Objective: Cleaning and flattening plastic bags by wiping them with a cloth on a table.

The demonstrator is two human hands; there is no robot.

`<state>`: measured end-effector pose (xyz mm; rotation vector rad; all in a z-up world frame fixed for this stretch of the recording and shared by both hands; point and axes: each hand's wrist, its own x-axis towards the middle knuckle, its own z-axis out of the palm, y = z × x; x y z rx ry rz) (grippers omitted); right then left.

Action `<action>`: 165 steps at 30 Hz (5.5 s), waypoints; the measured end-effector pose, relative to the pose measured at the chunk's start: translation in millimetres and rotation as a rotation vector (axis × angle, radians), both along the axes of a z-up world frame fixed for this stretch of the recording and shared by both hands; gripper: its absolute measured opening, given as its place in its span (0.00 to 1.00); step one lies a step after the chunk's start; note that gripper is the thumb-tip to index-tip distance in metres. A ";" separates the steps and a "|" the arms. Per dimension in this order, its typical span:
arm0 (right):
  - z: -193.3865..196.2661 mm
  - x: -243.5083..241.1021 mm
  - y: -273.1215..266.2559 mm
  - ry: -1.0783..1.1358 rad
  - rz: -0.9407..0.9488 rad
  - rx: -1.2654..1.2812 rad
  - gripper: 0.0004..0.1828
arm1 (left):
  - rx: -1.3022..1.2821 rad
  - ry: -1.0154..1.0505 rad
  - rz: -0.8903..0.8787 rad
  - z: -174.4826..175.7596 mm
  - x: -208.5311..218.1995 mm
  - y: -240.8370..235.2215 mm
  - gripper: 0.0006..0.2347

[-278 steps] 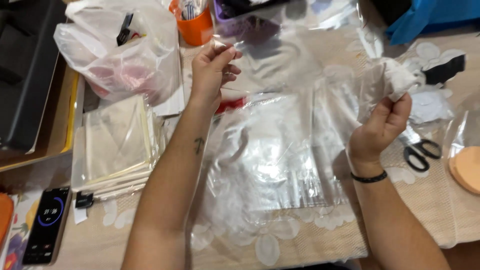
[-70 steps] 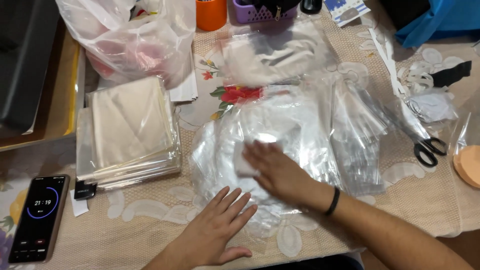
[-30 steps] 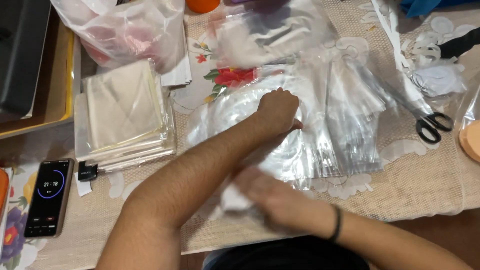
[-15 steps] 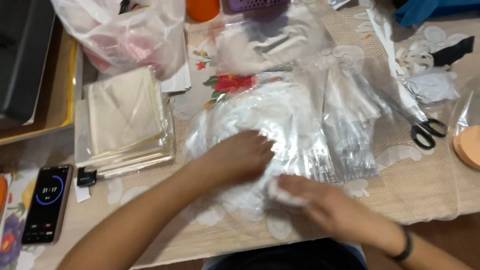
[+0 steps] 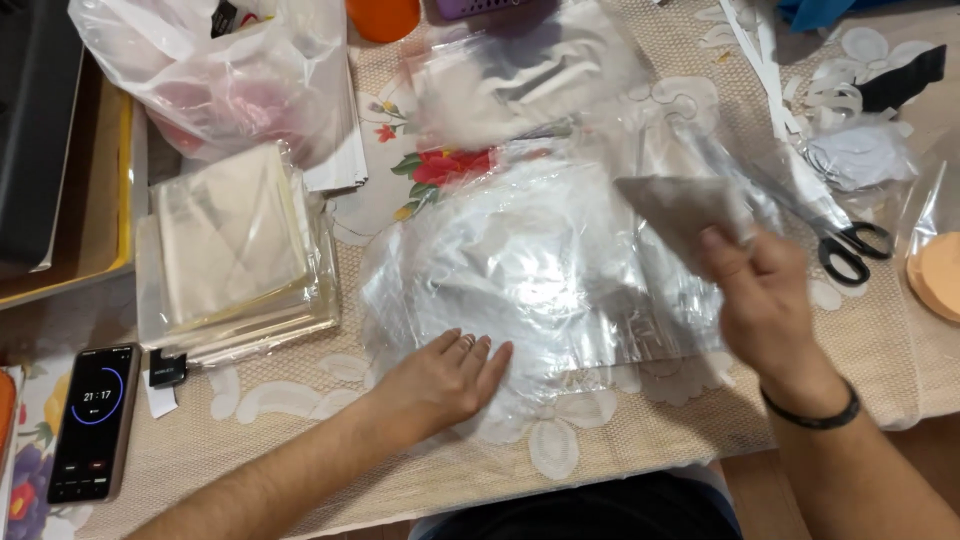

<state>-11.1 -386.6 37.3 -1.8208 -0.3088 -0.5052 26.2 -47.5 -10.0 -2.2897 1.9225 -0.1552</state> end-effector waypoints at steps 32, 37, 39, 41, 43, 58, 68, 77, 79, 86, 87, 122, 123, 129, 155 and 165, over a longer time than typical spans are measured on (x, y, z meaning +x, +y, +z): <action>11.5 80.5 -29.1 0.394 -0.282 -0.016 0.17 | -1.264 0.561 1.131 -0.1 272.0 -96.2 0.26; -6.2 202.8 32.9 0.064 -0.160 -0.261 0.14 | -0.751 0.451 0.907 -32.1 279.3 -82.1 0.22; -27.2 251.2 56.4 -0.033 -0.069 -0.404 0.19 | -0.617 0.508 0.948 -34.4 279.8 -78.6 0.26; -38.9 272.3 76.7 0.017 0.041 -0.476 0.22 | -0.584 0.510 0.945 -27.6 276.0 -80.7 0.27; -53.8 288.6 87.1 0.064 0.155 -0.541 0.24 | -0.547 0.507 0.946 -30.2 277.9 -77.5 0.29; -152.7 398.3 -22.7 -0.006 -0.196 -1.202 0.29 | -0.691 0.595 0.929 -20.8 273.8 -70.0 0.33; -170.3 420.1 -36.1 -0.436 -0.141 -1.221 0.19 | -0.685 0.637 0.941 -21.9 269.2 -68.0 0.34; -117.9 375.9 -130.3 0.292 -0.172 -0.940 0.28 | -0.778 0.682 0.920 -11.5 265.6 -63.3 0.36; -90.3 336.4 -77.3 0.135 -0.032 -0.884 0.24 | -0.825 0.717 0.928 -13.3 263.5 -59.6 0.36; -43.5 282.7 61.2 0.157 0.539 -0.893 0.32 | -0.757 0.755 0.886 -26.1 275.8 -67.3 0.40; -44.9 295.4 68.2 0.127 0.540 -0.888 0.31 | -0.743 0.757 0.889 -27.4 277.6 -64.6 0.40; -85.7 347.4 92.5 0.037 0.053 -0.892 0.23 | -0.717 0.689 0.904 -18.4 269.0 -63.7 0.56; -86.0 354.9 89.2 0.088 -0.090 -0.928 0.23 | -0.726 0.686 0.897 -18.9 268.2 -64.0 0.57; -88.4 355.5 102.0 0.081 0.089 -0.912 0.24 | -0.689 0.694 0.918 -8.1 262.1 -60.9 0.55; -38.6 208.0 -131.8 0.432 -0.505 -0.671 0.13 | -0.768 0.693 0.946 -8.7 267.1 -70.9 0.46; 20.7 171.9 -59.4 0.663 -0.177 -0.947 0.34 | -0.429 0.603 0.825 22.5 226.1 -109.7 0.21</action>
